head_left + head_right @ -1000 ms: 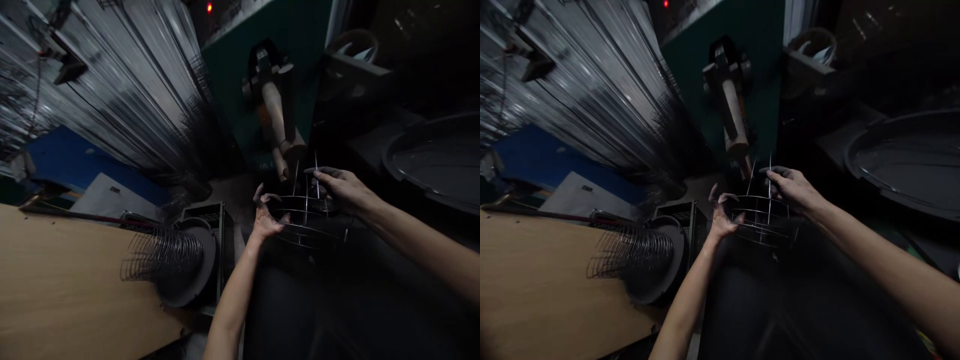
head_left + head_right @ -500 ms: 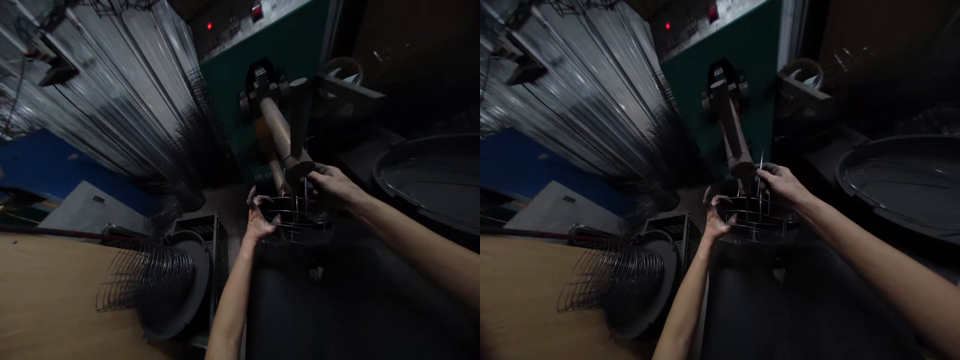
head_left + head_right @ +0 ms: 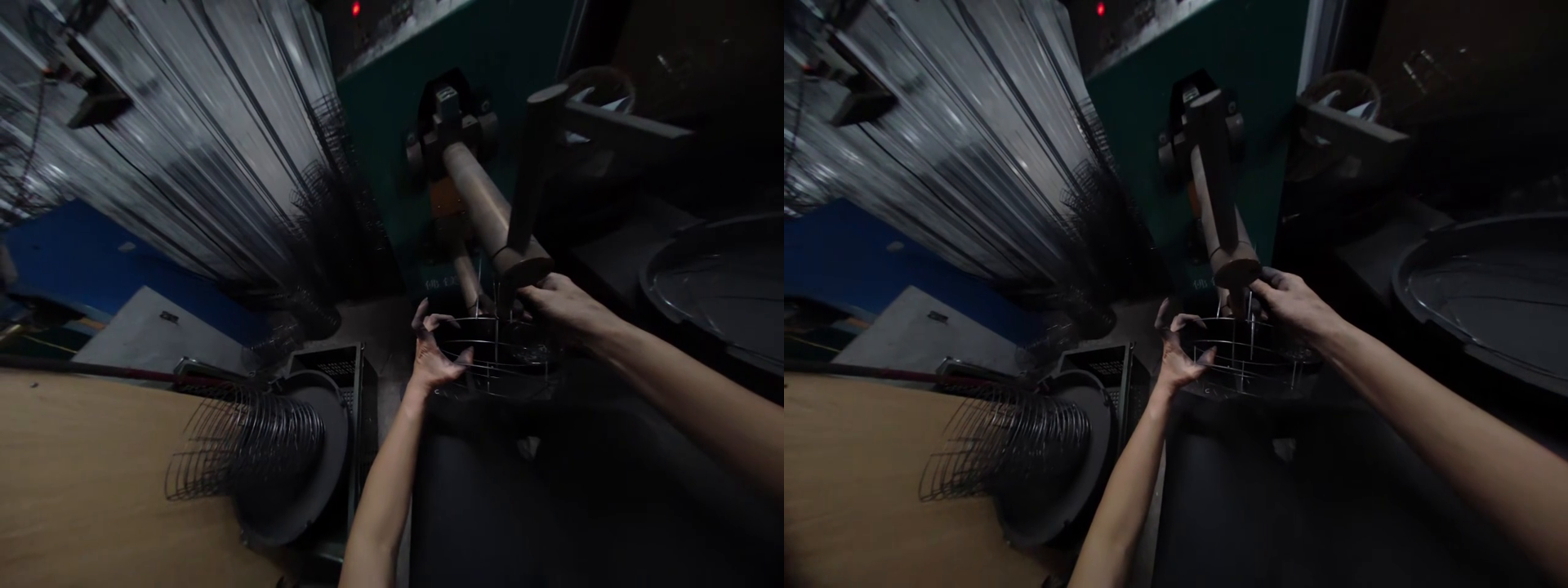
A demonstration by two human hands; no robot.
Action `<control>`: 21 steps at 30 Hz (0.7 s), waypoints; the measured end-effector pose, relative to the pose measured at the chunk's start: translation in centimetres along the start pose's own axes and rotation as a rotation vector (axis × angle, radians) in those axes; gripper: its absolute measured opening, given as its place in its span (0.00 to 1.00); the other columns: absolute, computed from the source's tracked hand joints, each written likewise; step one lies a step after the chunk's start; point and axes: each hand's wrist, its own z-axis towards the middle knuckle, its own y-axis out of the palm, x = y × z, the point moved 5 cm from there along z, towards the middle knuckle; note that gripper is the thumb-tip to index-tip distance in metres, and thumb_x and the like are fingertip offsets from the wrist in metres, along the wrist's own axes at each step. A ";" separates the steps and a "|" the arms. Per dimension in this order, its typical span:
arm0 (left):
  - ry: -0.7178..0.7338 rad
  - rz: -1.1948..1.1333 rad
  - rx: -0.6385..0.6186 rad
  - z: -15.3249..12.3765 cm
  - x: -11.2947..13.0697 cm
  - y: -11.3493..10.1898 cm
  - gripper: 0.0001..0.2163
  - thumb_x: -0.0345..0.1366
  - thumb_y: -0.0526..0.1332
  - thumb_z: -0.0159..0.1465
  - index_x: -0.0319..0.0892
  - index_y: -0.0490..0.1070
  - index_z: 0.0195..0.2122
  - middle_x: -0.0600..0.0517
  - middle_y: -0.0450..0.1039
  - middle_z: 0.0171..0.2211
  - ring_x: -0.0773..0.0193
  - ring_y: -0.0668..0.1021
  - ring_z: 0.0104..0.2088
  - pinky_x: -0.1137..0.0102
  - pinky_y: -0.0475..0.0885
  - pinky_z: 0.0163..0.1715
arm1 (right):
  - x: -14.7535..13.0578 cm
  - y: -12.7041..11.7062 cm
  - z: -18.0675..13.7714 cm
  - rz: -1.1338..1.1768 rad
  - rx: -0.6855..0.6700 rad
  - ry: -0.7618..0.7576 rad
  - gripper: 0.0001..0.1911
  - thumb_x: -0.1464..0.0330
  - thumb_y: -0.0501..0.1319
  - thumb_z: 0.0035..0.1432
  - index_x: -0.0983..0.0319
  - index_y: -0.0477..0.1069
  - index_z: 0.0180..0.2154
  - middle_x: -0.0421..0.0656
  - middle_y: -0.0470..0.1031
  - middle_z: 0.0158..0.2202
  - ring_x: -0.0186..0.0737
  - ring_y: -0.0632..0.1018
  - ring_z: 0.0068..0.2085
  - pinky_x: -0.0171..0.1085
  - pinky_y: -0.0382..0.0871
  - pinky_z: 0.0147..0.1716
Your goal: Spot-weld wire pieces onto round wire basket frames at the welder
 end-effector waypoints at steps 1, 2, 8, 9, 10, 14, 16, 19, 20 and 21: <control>0.006 -0.007 0.001 0.1 0.0 -0.1 0.41 0.37 0.65 0.53 0.45 0.39 0.61 0.52 0.68 0.38 0.60 0.73 0.41 0.57 0.70 0.49 | 0.0 0.0 0.0 -0.003 0.005 0.003 0.13 0.79 0.62 0.55 0.63 0.61 0.24 0.35 0.61 0.15 0.25 0.60 0.15 0.25 0.53 0.12; 0.004 -0.013 0.003 0.1 0.0 -0.1 0.41 0.37 0.65 0.52 0.45 0.39 0.61 0.52 0.68 0.38 0.60 0.73 0.41 0.58 0.70 0.48 | 0.0 0.1 0.0 -0.009 0.008 0.010 0.13 0.81 0.60 0.54 0.64 0.61 0.24 0.35 0.61 0.15 0.25 0.61 0.15 0.24 0.54 0.13; -0.032 -0.024 -0.011 0.6 -0.1 -0.5 0.42 0.38 0.65 0.52 0.44 0.38 0.61 0.52 0.68 0.38 0.59 0.74 0.41 0.58 0.70 0.48 | -0.5 0.7 -0.5 -0.036 0.028 0.035 0.13 0.86 0.54 0.50 0.64 0.60 0.23 0.35 0.61 0.14 0.24 0.62 0.16 0.24 0.54 0.14; -0.043 -0.017 -0.016 0.7 -0.1 -0.6 0.42 0.39 0.65 0.53 0.44 0.38 0.61 0.52 0.68 0.38 0.59 0.74 0.41 0.57 0.70 0.48 | -0.5 0.7 -0.5 -0.040 0.028 0.036 0.13 0.85 0.54 0.50 0.64 0.60 0.23 0.35 0.61 0.14 0.25 0.62 0.16 0.24 0.54 0.14; -0.054 -0.012 -0.020 0.8 -0.2 -0.6 0.42 0.39 0.65 0.53 0.44 0.38 0.61 0.51 0.68 0.38 0.59 0.74 0.41 0.57 0.70 0.48 | -0.4 0.8 -0.4 -0.041 0.029 0.033 0.12 0.84 0.56 0.50 0.64 0.61 0.23 0.35 0.61 0.14 0.25 0.62 0.16 0.24 0.54 0.14; -0.071 -0.032 -0.052 1.0 -0.5 -0.7 0.43 0.41 0.66 0.53 0.46 0.37 0.62 0.52 0.67 0.37 0.60 0.74 0.39 0.59 0.71 0.45 | 0.5 0.7 0.3 0.002 -0.003 0.009 0.11 0.74 0.65 0.50 0.63 0.61 0.24 0.35 0.62 0.15 0.26 0.62 0.17 0.25 0.55 0.14; -0.068 -0.048 -0.075 1.2 -0.7 -0.8 0.44 0.41 0.66 0.53 0.46 0.35 0.62 0.53 0.67 0.37 0.62 0.74 0.38 0.61 0.71 0.43 | 1.0 0.6 0.7 0.055 -0.007 -0.014 0.14 0.71 0.68 0.49 0.63 0.61 0.24 0.36 0.62 0.15 0.27 0.63 0.18 0.26 0.56 0.15; -0.057 -0.039 -0.096 1.5 -0.8 -0.9 0.44 0.41 0.66 0.54 0.47 0.34 0.62 0.53 0.67 0.37 0.62 0.73 0.38 0.61 0.71 0.43 | 1.3 0.3 1.3 0.089 -0.006 -0.016 0.14 0.72 0.67 0.50 0.63 0.60 0.23 0.36 0.61 0.15 0.27 0.63 0.18 0.25 0.56 0.15; -0.052 -0.030 -0.100 1.6 -0.8 -1.0 0.44 0.41 0.66 0.53 0.47 0.34 0.62 0.53 0.67 0.37 0.61 0.73 0.39 0.61 0.71 0.43 | 1.1 0.2 1.4 0.082 -0.006 0.002 0.14 0.74 0.65 0.51 0.63 0.60 0.23 0.35 0.60 0.15 0.26 0.62 0.17 0.25 0.55 0.15; -0.050 -0.021 -0.105 1.7 -0.8 -1.1 0.44 0.40 0.66 0.53 0.47 0.34 0.62 0.53 0.67 0.37 0.61 0.73 0.39 0.60 0.71 0.44 | 0.9 0.1 1.6 0.073 -0.006 0.023 0.13 0.76 0.64 0.52 0.63 0.60 0.23 0.35 0.60 0.15 0.25 0.61 0.16 0.25 0.54 0.14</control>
